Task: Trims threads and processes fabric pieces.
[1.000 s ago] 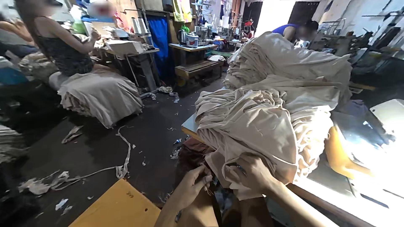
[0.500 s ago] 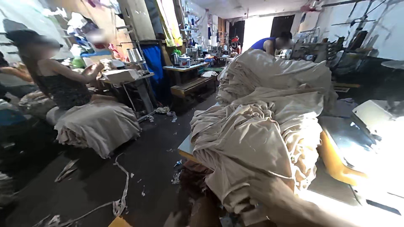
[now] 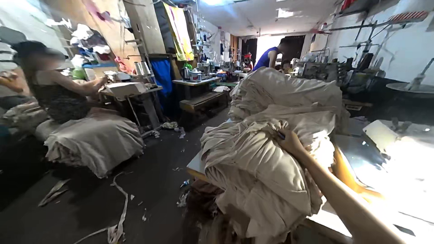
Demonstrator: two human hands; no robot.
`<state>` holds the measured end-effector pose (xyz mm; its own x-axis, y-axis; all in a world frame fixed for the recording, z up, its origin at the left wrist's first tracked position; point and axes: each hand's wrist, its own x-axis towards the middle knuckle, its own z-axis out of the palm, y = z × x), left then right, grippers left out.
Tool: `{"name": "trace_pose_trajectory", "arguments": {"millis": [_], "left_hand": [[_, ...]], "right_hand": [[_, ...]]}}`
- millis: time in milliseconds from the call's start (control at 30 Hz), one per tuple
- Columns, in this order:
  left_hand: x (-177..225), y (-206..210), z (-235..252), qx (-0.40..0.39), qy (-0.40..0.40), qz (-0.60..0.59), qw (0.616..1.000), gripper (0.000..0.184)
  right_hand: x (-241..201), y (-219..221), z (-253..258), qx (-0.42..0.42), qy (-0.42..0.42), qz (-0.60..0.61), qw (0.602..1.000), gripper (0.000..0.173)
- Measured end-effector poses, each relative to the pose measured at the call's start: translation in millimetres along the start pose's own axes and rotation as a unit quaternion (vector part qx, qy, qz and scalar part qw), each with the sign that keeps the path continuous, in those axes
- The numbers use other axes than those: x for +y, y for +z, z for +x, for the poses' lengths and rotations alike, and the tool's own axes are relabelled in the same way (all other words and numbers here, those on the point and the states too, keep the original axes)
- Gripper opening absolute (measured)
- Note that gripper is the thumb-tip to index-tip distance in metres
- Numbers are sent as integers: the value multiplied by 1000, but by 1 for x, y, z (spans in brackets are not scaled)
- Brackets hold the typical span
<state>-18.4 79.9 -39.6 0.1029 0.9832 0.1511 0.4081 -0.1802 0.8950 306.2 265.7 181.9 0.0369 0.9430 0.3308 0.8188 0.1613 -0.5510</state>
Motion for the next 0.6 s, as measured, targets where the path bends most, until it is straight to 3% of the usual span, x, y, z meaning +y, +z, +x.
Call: {"name": "trace_pose_trajectory", "arguments": {"millis": [100, 233, 300, 367, 467, 533, 600], "left_hand": [[48, 29, -1, 25, -27, -124, 992, 36], [81, 51, 8, 71, -126, -328, 934, 32], [88, 56, 10, 112, -146, -355, 917, 34], [88, 60, 13, 152, -135, -361, 910, 39], [91, 58, 18, 159, -122, -354, 914, 32], [97, 51, 17, 144, -124, -341, 921, 22], [110, 39, 15, 132, -103, -339, 926, 15]], "right_hand": [[-1, -9, -7, -15, -24, 35, 999, 23], [-19, -30, -25, 0, -27, 65, 998, 42], [-46, -46, -37, 34, -24, 67, 997, 48], [-83, -53, -54, 88, -33, 80, 992, 42], [-128, -45, -75, 143, -111, 74, 981, 35], [-131, -24, -66, 183, -139, 42, 972, 32], [-98, 8, -36, 185, -109, 15, 976, 29]]}}
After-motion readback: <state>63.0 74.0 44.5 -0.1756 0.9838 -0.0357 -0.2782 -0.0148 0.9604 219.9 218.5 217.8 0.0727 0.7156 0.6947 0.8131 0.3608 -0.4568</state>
